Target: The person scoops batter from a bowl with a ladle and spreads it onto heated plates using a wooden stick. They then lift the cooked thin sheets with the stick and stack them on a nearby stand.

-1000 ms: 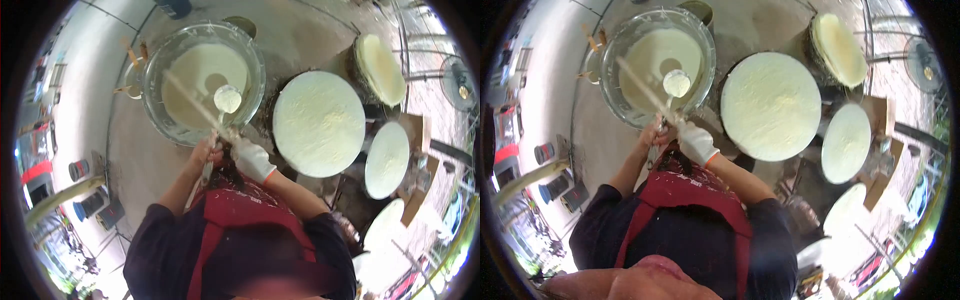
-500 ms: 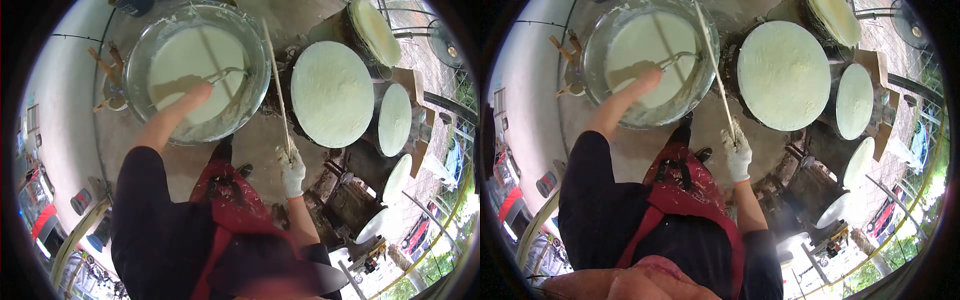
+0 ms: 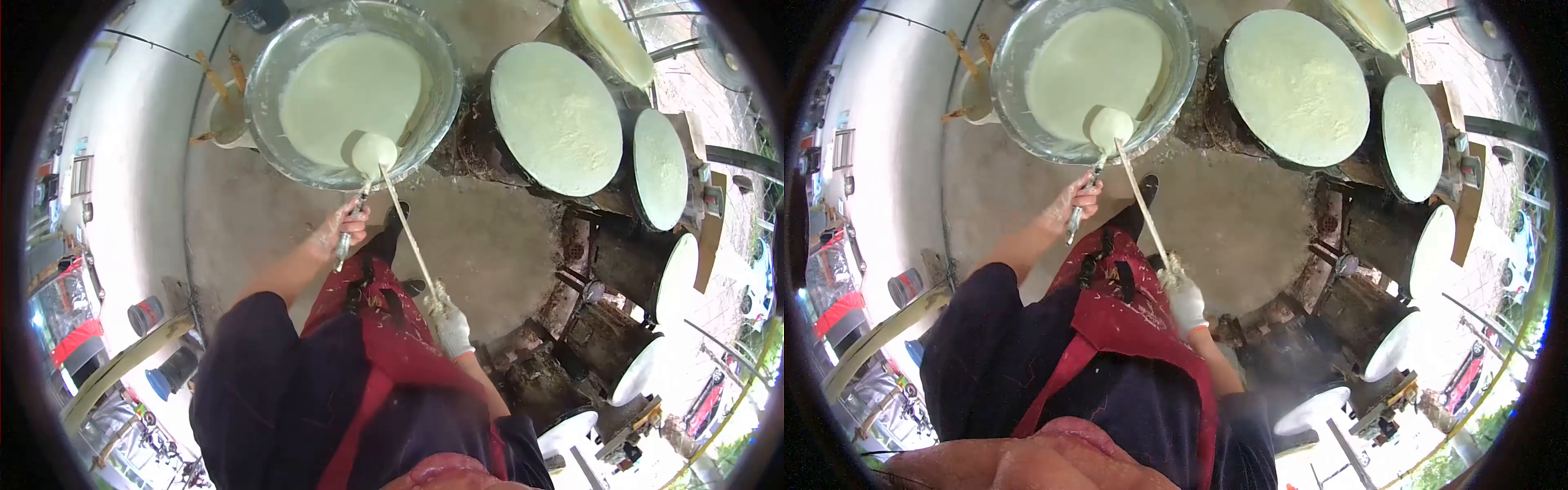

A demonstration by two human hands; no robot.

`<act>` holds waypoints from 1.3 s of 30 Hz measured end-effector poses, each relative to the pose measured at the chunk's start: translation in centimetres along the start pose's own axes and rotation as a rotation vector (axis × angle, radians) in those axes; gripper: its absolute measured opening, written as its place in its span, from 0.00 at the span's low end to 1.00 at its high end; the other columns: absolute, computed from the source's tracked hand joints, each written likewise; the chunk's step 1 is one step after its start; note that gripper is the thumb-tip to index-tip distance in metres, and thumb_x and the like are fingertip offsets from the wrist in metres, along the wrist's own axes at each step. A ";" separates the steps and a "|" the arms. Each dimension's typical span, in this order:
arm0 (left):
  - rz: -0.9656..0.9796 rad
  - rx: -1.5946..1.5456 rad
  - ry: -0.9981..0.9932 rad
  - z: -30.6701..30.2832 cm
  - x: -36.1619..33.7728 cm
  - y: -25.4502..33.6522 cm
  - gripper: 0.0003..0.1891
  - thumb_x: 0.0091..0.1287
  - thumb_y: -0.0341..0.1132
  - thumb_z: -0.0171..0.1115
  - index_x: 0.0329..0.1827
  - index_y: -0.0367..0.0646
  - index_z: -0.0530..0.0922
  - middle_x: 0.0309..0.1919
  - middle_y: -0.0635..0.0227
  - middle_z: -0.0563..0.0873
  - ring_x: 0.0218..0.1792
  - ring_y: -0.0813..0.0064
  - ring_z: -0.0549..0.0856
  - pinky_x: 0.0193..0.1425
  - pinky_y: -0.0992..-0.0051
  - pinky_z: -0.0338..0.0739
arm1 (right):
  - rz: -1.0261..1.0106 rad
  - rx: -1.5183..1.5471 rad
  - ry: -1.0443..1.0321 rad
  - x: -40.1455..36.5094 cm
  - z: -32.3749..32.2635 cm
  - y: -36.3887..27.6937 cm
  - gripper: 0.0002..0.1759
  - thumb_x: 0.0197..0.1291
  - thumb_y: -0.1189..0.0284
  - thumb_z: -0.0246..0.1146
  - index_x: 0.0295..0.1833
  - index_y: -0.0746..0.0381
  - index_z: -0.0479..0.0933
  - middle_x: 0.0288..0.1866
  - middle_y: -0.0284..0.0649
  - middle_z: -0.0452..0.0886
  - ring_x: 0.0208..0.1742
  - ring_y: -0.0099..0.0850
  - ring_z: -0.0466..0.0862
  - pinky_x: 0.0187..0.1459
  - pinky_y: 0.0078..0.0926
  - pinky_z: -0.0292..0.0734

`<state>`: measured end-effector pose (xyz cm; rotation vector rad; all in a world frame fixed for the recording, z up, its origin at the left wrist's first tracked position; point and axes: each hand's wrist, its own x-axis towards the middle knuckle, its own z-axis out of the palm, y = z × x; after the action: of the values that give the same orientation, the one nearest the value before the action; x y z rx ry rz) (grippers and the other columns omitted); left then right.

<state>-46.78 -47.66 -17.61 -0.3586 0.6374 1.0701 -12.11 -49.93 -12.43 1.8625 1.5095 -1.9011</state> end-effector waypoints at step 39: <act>-0.615 1.160 -0.558 38.8 9.2 -16.3 0.20 0.79 0.47 0.41 0.43 0.37 0.74 0.11 0.82 0.60 0.03 0.88 0.56 0.07 0.80 0.51 | -0.490 1.562 1.407 -14.8 -1.0 15.3 0.26 0.62 0.85 0.55 0.67 0.69 0.67 0.45 0.41 0.79 0.34 0.19 0.75 0.33 0.12 0.71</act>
<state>-17.27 -26.73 5.83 0.7045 0.4921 0.0759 2.34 -65.22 -9.00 4.4574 -0.1420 -2.0755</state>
